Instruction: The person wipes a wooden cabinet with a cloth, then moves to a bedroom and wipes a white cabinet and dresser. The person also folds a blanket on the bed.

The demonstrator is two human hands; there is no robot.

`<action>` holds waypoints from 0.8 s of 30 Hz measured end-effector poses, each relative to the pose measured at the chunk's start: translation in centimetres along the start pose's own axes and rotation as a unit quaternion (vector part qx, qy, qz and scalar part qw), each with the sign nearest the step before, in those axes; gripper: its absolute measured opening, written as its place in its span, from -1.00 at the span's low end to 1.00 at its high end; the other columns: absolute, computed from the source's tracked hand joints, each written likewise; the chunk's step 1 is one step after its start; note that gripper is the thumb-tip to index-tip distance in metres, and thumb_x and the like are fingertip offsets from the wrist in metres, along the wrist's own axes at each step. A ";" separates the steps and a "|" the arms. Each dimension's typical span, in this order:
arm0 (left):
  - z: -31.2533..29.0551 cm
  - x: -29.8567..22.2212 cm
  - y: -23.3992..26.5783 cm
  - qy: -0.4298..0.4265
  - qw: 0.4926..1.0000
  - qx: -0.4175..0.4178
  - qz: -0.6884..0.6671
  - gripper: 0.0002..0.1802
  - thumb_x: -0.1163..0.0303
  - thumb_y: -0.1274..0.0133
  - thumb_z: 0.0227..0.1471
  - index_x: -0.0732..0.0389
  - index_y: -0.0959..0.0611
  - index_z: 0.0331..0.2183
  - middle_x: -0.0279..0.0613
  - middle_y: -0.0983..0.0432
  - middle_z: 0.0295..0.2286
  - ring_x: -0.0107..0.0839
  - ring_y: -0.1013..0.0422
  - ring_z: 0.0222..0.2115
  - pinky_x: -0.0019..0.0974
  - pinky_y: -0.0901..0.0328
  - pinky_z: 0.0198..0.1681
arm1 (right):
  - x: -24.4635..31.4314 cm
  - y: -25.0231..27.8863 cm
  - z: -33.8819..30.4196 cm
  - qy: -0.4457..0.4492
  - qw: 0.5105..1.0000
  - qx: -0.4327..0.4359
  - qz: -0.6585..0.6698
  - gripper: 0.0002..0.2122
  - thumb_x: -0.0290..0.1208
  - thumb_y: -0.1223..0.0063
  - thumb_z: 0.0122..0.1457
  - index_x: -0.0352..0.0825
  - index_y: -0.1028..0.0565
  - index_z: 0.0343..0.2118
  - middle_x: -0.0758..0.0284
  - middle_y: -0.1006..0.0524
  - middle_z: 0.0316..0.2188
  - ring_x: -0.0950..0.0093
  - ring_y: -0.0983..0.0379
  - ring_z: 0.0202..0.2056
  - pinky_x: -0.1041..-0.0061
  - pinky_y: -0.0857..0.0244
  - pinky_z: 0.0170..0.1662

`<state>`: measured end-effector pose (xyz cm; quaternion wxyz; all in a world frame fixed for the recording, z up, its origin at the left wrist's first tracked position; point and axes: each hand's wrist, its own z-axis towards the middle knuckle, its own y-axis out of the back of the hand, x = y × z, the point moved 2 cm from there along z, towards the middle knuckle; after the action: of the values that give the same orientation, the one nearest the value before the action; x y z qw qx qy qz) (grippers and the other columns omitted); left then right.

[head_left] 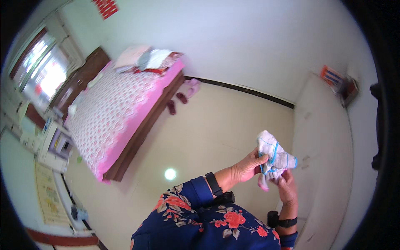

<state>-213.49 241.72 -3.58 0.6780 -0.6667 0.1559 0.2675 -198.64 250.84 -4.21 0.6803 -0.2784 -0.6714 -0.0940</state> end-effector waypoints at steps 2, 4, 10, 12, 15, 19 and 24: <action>-1.3 -6.1 5.2 -0.085 0.976 -0.086 0.183 -0.34 0.22 -0.19 -0.24 0.20 -0.29 -0.10 -0.29 -0.30 -0.21 -0.45 -0.23 -0.16 -0.33 -0.15 -0.07 | -3.0 -5.7 6.1 -0.031 0.993 0.097 0.056 -0.24 -0.07 -0.25 -0.26 -0.30 -0.17 0.00 0.36 -0.36 -0.15 0.51 -0.35 -0.22 0.59 -0.31 -0.28; -2.5 -11.0 10.1 -0.169 0.905 -0.173 0.351 -0.36 0.30 -0.22 -0.26 0.23 -0.30 -0.13 -0.30 -0.31 -0.29 -0.52 -0.22 -0.24 -0.38 -0.15 -0.11 | -5.2 -10.4 12.6 -0.013 0.995 0.079 0.056 -0.51 -0.30 -0.19 -0.14 -0.32 -0.30 -0.12 0.42 -0.42 -0.28 0.61 -0.35 -0.34 0.63 -0.29 -0.34; -5.6 -13.1 16.7 -0.192 0.871 -0.249 0.376 -0.38 0.34 -0.23 -0.28 0.21 -0.30 -0.15 -0.32 -0.30 -0.29 -0.53 -0.22 -0.24 -0.40 -0.16 -0.15 | -6.3 -13.6 19.8 0.023 0.983 0.111 -0.147 -0.90 -0.60 -0.04 -0.10 -0.34 -0.47 -0.45 0.57 -0.38 -0.61 0.76 -0.23 -0.57 0.75 -0.14 -0.49; -5.9 -12.6 17.4 -0.173 0.847 -0.283 0.415 -0.37 0.36 -0.20 -0.24 0.19 -0.25 -0.11 -0.32 -0.29 -0.26 -0.51 -0.22 -0.20 -0.40 -0.16 -0.12 | -6.5 -13.2 19.9 0.034 0.974 0.125 -0.187 -0.93 -0.64 0.00 -0.13 -0.35 -0.46 -0.54 0.59 -0.32 -0.68 0.78 -0.17 -0.61 0.77 -0.05 -0.54; -5.3 -11.4 17.4 -0.237 0.887 -0.287 0.274 -0.31 0.34 -0.17 -0.20 0.20 -0.18 -0.05 -0.27 -0.26 -0.19 -0.46 -0.21 -0.15 -0.36 -0.15 -0.08 | -6.5 -12.3 20.4 0.078 0.972 0.112 -0.192 -0.92 -0.66 -0.02 -0.14 -0.37 -0.45 -0.53 0.58 -0.33 -0.66 0.78 -0.16 -0.61 0.76 -0.06 -0.54; -4.1 -9.7 16.7 -0.201 0.937 -0.280 0.066 -0.33 0.30 -0.08 -0.11 0.13 -0.12 -0.01 -0.32 -0.19 -0.11 -0.43 -0.18 -0.09 -0.32 -0.14 -0.05 | -5.5 -10.9 20.8 0.062 0.942 0.235 -0.229 -0.82 -0.70 0.00 -0.17 -0.39 -0.45 -0.43 0.49 -0.40 -0.53 0.71 -0.28 -0.47 0.72 -0.18 -0.40; -2.1 -8.6 16.4 -0.227 0.926 -0.285 -0.104 -0.55 -0.02 0.26 0.03 0.10 -0.43 -0.21 -0.30 -0.44 -0.38 -0.41 -0.36 -0.36 -0.26 -0.24 -0.19 | -4.1 -9.6 21.1 0.055 0.921 0.340 -0.181 -0.69 -0.70 0.00 -0.15 -0.37 -0.43 -0.25 0.37 -0.45 -0.36 0.62 -0.35 -0.30 0.68 -0.21 -0.22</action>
<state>-229.50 237.73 -12.27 0.5005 -0.7659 -0.1547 0.3728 -221.93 252.52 -6.91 0.7414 0.1009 -0.6634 0.0031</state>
